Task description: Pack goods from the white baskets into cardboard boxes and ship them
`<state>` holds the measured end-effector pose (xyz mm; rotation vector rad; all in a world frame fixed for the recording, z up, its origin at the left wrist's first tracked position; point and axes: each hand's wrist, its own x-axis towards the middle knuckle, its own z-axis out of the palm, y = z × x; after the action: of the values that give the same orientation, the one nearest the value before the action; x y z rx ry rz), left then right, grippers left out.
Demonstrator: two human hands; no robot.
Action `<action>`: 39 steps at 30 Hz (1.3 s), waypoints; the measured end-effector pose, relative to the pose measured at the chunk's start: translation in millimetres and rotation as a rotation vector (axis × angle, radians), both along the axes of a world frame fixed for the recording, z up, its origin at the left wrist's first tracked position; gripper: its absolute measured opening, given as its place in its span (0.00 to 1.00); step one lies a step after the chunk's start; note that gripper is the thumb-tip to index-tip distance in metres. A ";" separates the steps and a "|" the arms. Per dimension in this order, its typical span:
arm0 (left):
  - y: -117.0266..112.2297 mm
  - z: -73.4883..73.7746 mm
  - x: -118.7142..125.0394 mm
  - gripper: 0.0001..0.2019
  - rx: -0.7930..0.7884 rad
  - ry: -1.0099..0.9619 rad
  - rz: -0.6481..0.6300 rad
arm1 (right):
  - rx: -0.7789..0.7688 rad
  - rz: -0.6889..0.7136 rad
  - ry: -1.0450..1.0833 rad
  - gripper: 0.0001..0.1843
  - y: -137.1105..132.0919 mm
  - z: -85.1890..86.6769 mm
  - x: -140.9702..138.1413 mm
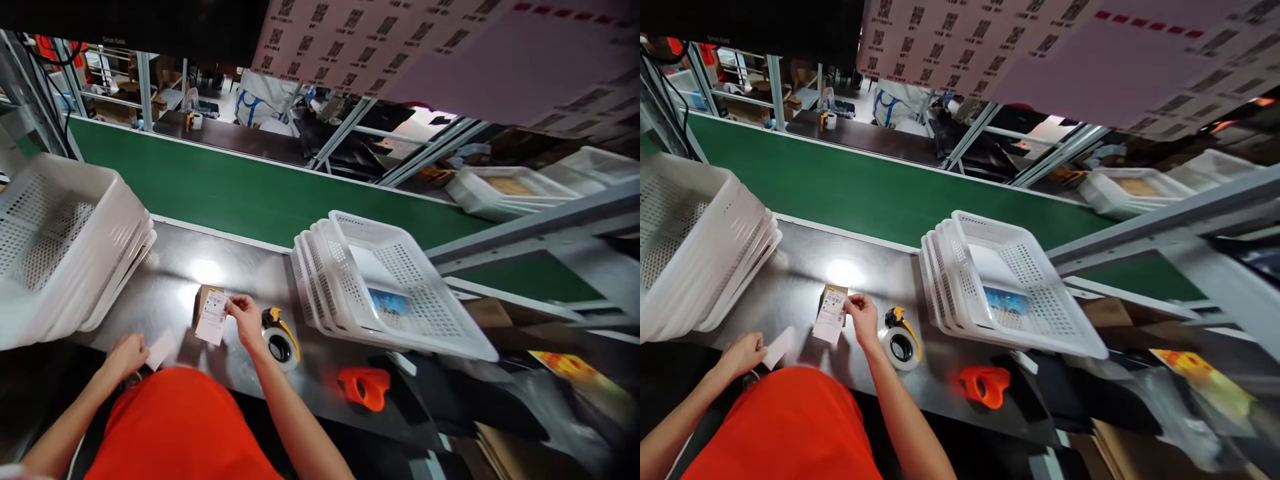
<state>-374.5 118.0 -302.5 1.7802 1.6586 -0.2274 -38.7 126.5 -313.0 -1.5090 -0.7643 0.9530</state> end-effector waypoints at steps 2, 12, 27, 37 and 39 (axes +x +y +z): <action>-1.7 2.9 0.5 0.07 -0.035 0.077 -0.071 | -0.039 0.027 -0.009 0.26 28.8 -19.1 7.8; 3.3 -0.9 26.2 0.15 0.085 -0.011 -0.407 | -0.152 0.149 -0.327 0.14 75.1 -69.1 31.7; 20.3 -74.2 133.0 0.13 0.249 -0.383 -0.904 | 0.204 0.773 -1.124 0.27 25.3 -105.4 12.7; 17.3 -91.1 130.3 0.13 0.198 -0.623 -0.729 | -0.392 0.760 -0.710 0.26 94.2 -63.0 6.5; 18.5 -93.8 129.7 0.15 0.186 -0.688 -0.690 | -0.515 0.700 -0.610 0.21 114.6 -54.9 11.7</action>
<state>-244.8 136.6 -396.2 2.1865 0.5746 0.2324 -27.0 241.1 -367.9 -2.0731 -1.6536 1.2741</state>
